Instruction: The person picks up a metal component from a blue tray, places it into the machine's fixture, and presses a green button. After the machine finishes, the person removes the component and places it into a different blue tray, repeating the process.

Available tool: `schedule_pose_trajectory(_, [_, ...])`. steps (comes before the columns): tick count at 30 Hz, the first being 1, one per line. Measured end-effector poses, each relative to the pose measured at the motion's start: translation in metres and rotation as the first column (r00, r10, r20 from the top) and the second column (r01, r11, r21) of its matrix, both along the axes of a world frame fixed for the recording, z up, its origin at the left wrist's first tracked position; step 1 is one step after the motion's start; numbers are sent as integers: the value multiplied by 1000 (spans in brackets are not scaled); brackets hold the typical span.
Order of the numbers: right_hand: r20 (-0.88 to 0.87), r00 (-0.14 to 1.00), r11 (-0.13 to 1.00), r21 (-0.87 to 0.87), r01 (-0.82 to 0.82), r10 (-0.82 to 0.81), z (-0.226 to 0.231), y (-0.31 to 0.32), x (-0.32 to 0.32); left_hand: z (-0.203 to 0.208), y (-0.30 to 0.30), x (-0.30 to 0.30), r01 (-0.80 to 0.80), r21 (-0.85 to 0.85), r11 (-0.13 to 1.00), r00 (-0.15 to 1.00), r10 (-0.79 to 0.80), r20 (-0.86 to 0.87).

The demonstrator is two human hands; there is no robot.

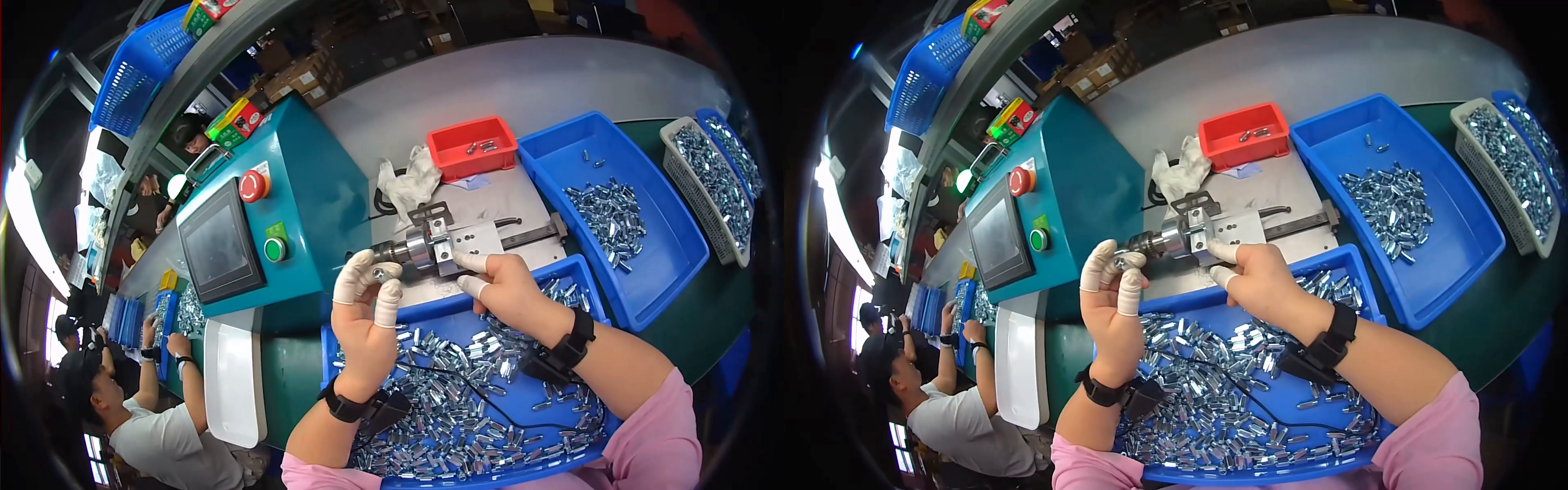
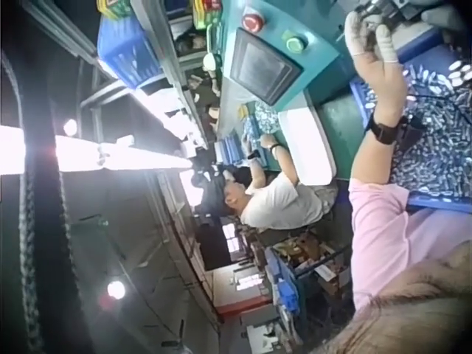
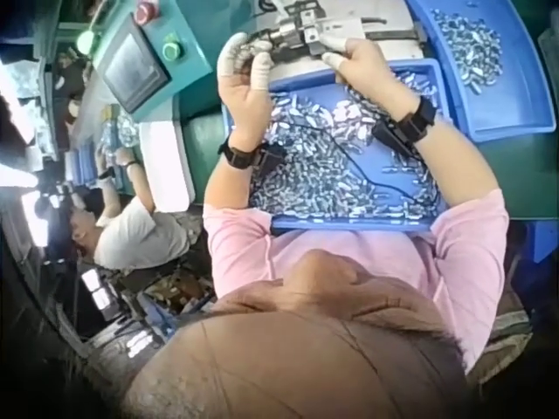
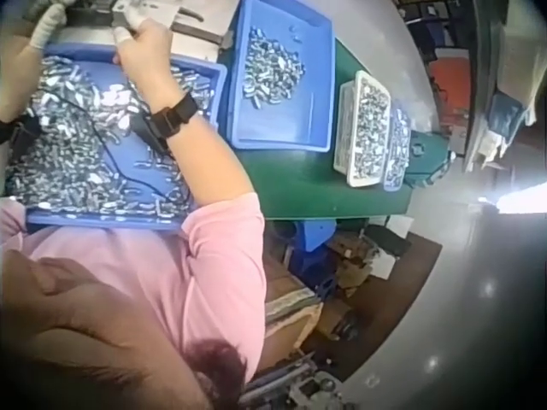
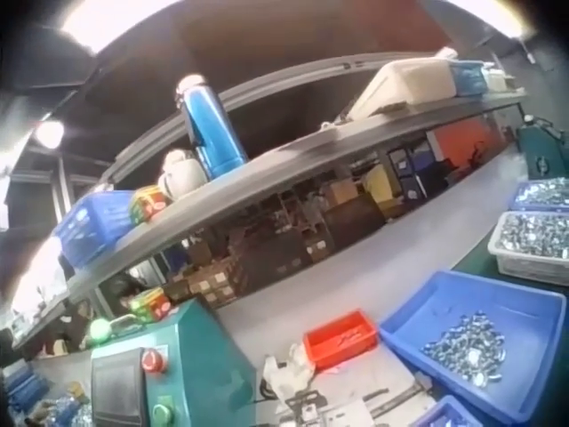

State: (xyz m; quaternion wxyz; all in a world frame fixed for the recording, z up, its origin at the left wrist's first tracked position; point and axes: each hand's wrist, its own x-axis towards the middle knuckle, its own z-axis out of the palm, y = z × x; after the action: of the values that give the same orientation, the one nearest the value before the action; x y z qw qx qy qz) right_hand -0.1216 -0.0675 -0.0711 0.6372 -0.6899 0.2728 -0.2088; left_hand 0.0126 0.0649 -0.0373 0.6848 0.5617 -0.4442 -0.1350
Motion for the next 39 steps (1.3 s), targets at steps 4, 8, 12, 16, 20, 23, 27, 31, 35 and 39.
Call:
schedule_pose_trajectory(4, [3, 1000, 1000, 0, -4, 4, 0, 3, -1, -3, 2, 5, -67, 1, 998, 992, 67, 105])
schedule_pose_trajectory(8, [2, 1000, 1000, -29, -8, 8, 3, 3, -3, 6, 7, 18, -283, -89, 955, 854, 293, 430])
schedule_pose_trajectory(12, [-20, 1000, 998, -57, 10, -11, 9, 1, -5, 22, 12, 44, -516, -324, 793, 513, 588, 625])
schedule_pose_trajectory(16, [-49, 999, 998, -61, 16, -19, 13, -2, 0, 19, 15, 66, -618, -359, 700, 334, 647, 685])
schedule_pose_trajectory(20, [-22, 996, 991, -105, 83, -86, 9, -7, 1, 16, 17, 76, -639, -325, 697, 323, 627, 709])
schedule_pose_trajectory(23, [15, 986, 973, -160, 168, -168, 13, -16, 4, 14, 22, 79, -654, -278, 704, 359, 612, 705])
schedule_pose_trajectory(27, [-312, 925, 940, -323, 111, -216, 43, -37, 14, 2, 16, 80, -633, -340, 696, 343, 646, 682])
schedule_pose_trajectory(31, [-557, 718, 615, -755, -228, -418, 73, -30, 43, -1, 18, 83, -628, -427, 651, 268, 695, 667])
schedule_pose_trajectory(35, [-549, 715, 479, -812, -333, -433, 76, -32, 54, -1, 17, 81, -601, -419, 680, 325, 688, 649])
schedule_pose_trajectory(39, [-291, 806, 316, -939, -138, -516, 75, -33, 52, -4, 19, 81, -606, -412, 680, 331, 687, 647])
